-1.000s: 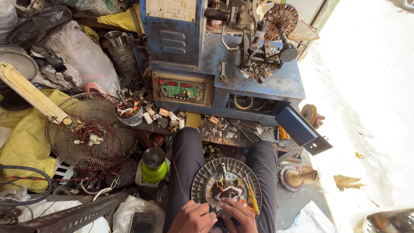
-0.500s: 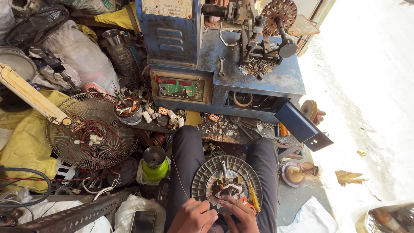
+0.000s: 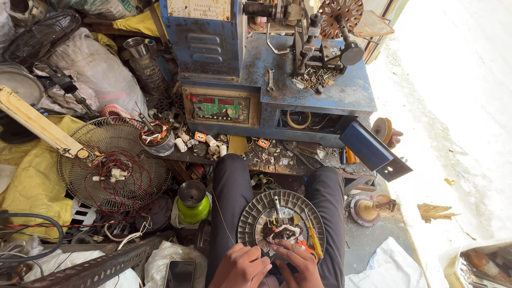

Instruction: Working on an electric fan motor, stripping and connecting wires using tools like pliers and scissors.

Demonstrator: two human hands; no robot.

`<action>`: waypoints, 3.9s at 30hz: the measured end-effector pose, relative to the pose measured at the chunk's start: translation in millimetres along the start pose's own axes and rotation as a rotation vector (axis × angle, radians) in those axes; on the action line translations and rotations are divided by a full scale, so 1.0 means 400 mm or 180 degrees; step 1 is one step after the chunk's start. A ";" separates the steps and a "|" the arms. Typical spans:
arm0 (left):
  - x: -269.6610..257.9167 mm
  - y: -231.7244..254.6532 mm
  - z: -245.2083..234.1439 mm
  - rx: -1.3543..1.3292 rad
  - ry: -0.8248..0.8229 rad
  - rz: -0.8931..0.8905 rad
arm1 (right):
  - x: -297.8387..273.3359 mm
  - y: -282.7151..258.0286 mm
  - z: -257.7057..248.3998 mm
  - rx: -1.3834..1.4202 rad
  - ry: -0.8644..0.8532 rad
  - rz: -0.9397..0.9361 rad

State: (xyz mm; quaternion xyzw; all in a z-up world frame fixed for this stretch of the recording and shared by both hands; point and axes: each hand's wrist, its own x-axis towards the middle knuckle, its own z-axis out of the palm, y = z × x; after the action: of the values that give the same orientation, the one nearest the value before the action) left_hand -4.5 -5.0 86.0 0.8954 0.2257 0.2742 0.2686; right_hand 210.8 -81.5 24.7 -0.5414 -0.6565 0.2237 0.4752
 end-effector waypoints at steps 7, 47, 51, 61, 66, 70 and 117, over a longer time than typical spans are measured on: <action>0.004 0.006 -0.006 0.0019 0.0005 0.0019 | 0.002 -0.015 -0.005 0.0017 -0.0020 0.0009; 0.403 -0.021 -0.078 0.0341 -0.0211 0.0782 | 0.030 -0.035 0.035 0.3600 0.1802 0.2228; 0.427 -0.059 -0.073 0.0056 -0.0367 0.0548 | 0.045 -0.033 0.035 0.3960 0.1823 0.2656; 0.380 -0.183 0.003 -0.0781 -0.0557 -0.0564 | 0.047 -0.057 0.036 0.4040 0.1955 0.2662; 0.322 -0.243 0.059 -0.1055 -0.0224 -0.0850 | 0.049 -0.052 0.016 0.4153 0.1886 0.2604; 0.302 -0.249 0.076 -0.1126 0.0113 -0.0872 | 0.053 -0.057 -0.010 0.4214 0.1745 0.2842; 0.278 -0.263 0.144 -0.0856 0.1385 -0.0455 | 0.210 0.064 -0.134 0.1861 -0.0531 0.1043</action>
State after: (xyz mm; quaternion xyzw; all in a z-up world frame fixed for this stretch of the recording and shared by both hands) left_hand 86.9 115.1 23.2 0.7534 0.3025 0.4681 0.3489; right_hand 273.3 -7.9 60.0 -0.4605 -0.5055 0.5192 0.5127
